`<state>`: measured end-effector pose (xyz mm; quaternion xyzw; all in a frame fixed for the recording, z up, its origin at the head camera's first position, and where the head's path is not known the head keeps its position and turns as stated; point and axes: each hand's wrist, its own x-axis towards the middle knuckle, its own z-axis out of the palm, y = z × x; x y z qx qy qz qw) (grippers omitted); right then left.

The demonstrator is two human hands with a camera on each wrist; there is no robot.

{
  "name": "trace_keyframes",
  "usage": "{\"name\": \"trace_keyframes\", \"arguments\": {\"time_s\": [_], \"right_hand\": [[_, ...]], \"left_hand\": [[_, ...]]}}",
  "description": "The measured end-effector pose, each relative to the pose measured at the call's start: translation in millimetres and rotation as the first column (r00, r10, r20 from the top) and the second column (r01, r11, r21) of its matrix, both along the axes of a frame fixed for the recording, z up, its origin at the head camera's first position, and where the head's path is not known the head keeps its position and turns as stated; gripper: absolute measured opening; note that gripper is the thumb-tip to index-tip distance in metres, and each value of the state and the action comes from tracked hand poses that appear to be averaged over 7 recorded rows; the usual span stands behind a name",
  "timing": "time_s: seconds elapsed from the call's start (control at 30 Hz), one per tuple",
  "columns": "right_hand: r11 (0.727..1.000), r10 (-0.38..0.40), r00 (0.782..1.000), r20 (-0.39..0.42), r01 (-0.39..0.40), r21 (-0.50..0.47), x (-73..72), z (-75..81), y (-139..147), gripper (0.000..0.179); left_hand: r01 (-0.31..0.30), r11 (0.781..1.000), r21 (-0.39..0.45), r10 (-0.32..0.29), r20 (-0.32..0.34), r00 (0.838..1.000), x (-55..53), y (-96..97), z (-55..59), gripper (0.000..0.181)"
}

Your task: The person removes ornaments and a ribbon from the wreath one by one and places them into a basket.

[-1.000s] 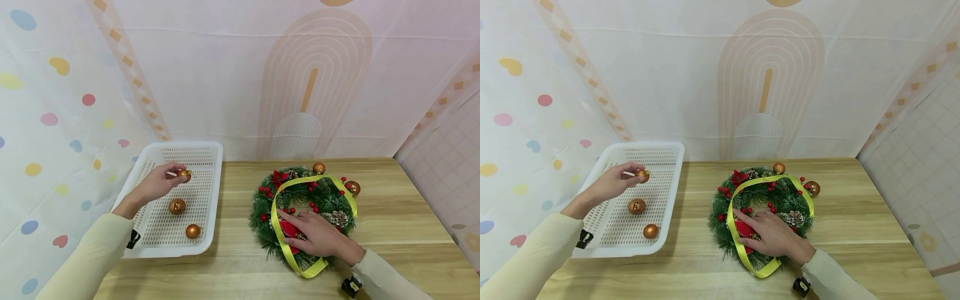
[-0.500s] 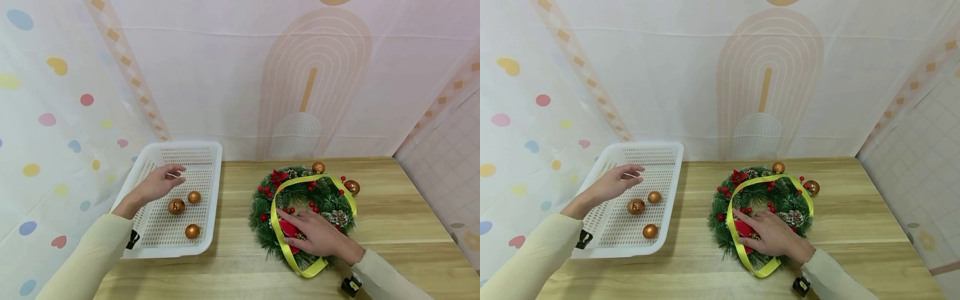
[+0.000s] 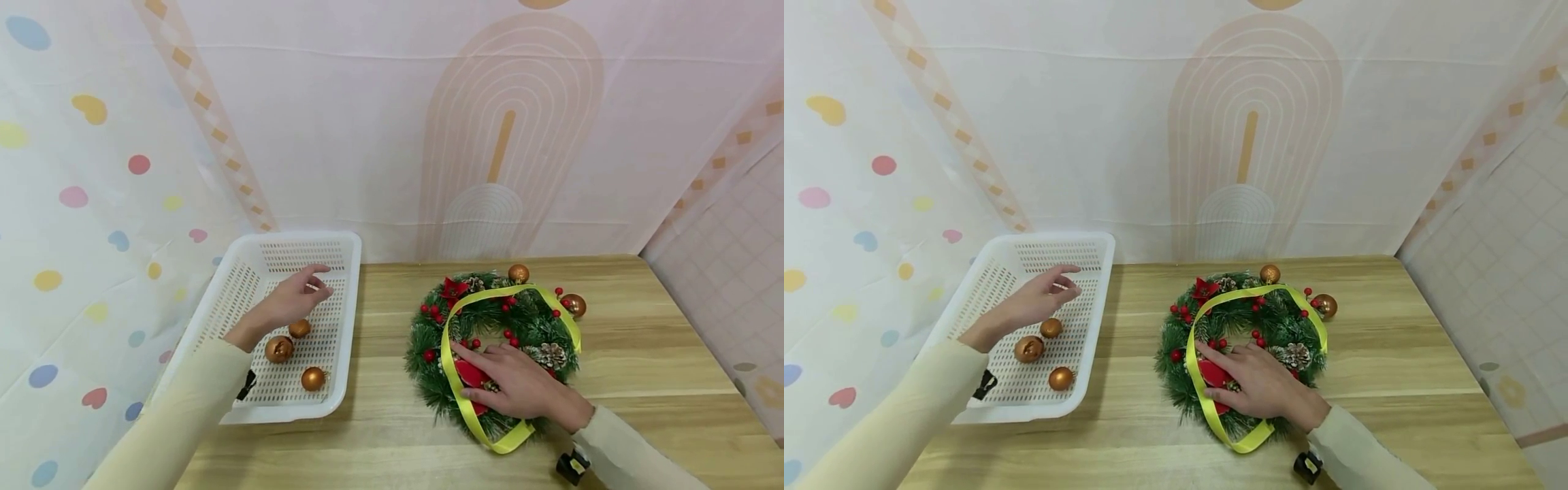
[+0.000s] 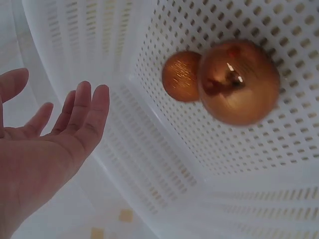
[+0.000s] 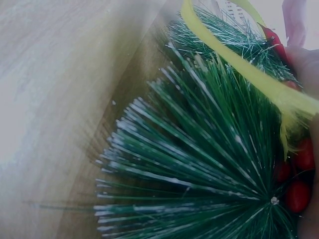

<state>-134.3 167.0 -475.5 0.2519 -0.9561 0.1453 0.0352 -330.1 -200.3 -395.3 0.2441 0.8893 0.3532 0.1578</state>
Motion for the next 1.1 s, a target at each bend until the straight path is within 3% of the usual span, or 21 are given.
{"name": "trace_keyframes", "arguments": {"time_s": [0.37, 0.57, 0.9, 1.1], "right_hand": [[1.0, 0.005, 1.0, 0.001, -0.005, -0.011, -0.6, 0.0, -1, 0.071], [1.0, 0.009, 1.0, -0.013, -0.009, -0.003, -0.5, -1.0, 0, 0.071], [1.0, 0.017, 0.998, -0.053, -0.016, 0.017, -1.3, -0.7, -2, 0.072], [0.999, 0.052, 0.996, -0.07, -0.05, 0.021, -1.8, -0.7, 0, 0.07]], "left_hand": [[0.047, 0.999, -0.015, -0.046, 0.049, 0.998, -3.0, 43.4, -13.5, 0.079], [0.071, 0.997, -0.041, -0.069, 0.043, 0.997, -4.5, 59.5, -20.8, 0.079], [0.066, 0.997, -0.043, -0.062, 0.089, 0.994, -6.5, 64.8, -26.5, 0.072], [0.046, 0.997, -0.062, -0.042, 0.055, 0.998, -7.4, 68.7, -28.2, 0.07]]}}
